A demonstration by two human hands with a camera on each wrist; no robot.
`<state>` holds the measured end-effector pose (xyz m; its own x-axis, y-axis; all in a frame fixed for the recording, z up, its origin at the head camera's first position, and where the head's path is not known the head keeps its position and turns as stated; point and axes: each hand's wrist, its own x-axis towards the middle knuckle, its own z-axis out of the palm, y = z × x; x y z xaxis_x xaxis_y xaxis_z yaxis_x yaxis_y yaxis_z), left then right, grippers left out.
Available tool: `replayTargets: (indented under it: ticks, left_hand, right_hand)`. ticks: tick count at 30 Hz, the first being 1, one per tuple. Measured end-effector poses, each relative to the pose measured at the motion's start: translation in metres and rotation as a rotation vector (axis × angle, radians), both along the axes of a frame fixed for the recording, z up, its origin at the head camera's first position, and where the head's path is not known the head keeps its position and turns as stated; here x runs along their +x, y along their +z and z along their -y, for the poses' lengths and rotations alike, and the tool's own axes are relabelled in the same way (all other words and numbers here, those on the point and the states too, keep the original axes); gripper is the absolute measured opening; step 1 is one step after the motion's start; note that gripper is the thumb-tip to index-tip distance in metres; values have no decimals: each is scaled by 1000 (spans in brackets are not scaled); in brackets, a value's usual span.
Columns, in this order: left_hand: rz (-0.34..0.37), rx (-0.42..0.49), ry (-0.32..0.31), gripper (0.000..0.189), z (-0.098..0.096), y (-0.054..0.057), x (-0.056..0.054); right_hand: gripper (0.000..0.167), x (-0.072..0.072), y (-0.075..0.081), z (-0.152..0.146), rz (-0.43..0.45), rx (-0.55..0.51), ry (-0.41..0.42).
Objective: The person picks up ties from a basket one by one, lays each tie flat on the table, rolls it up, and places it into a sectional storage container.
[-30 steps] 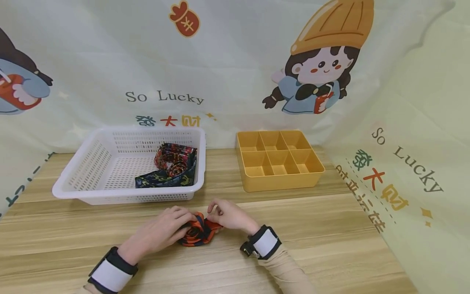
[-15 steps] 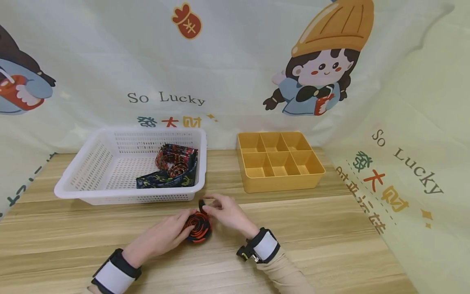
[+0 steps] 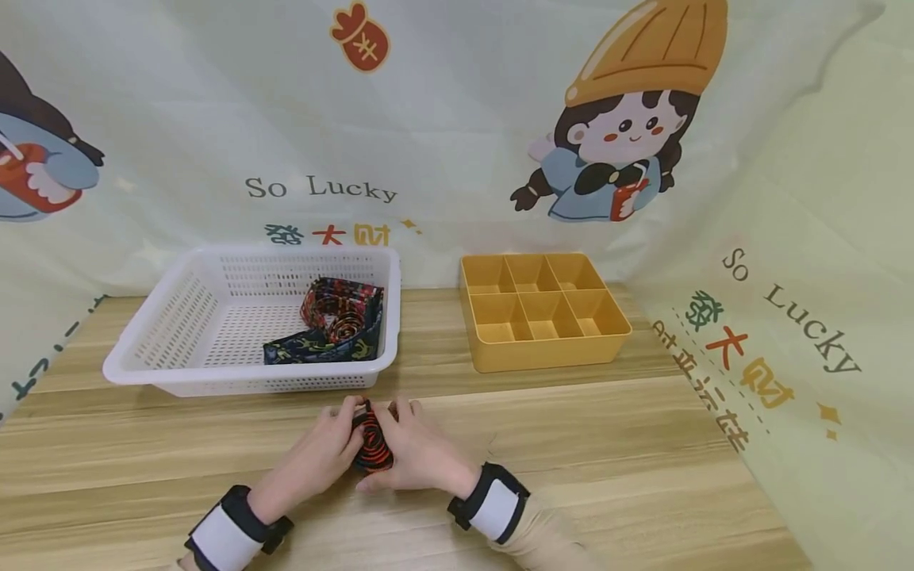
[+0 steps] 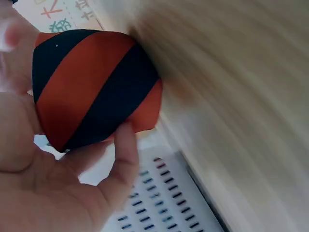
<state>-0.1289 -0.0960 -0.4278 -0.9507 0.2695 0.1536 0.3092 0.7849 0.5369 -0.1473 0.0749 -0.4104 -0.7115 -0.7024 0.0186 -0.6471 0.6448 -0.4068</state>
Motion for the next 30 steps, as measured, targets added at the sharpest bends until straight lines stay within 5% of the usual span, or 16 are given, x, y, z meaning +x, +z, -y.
replayTargets:
  ticks: [7,16,21,24,30]
  left_hand:
    - [148,95,2,42,-9,1,7]
    - [189,222,-69,48,-19,3,3]
    - [13,265,-114,31,-41,14,-15]
    - [-123,263,-118,23,-58,21,-31]
    - [-264,3,-236,37,-92,26,-63]
  right_hand:
    - [90,14,-6,10,-205,176,-35]
    - [76,-7,5,-8,-41,188,-76]
    - [74,-28,21,-39,-33,103,-156]
    - [70,-38,36,-64,-105,39,-239]
    - [70,-64,71,-103,-251,-161,-569]
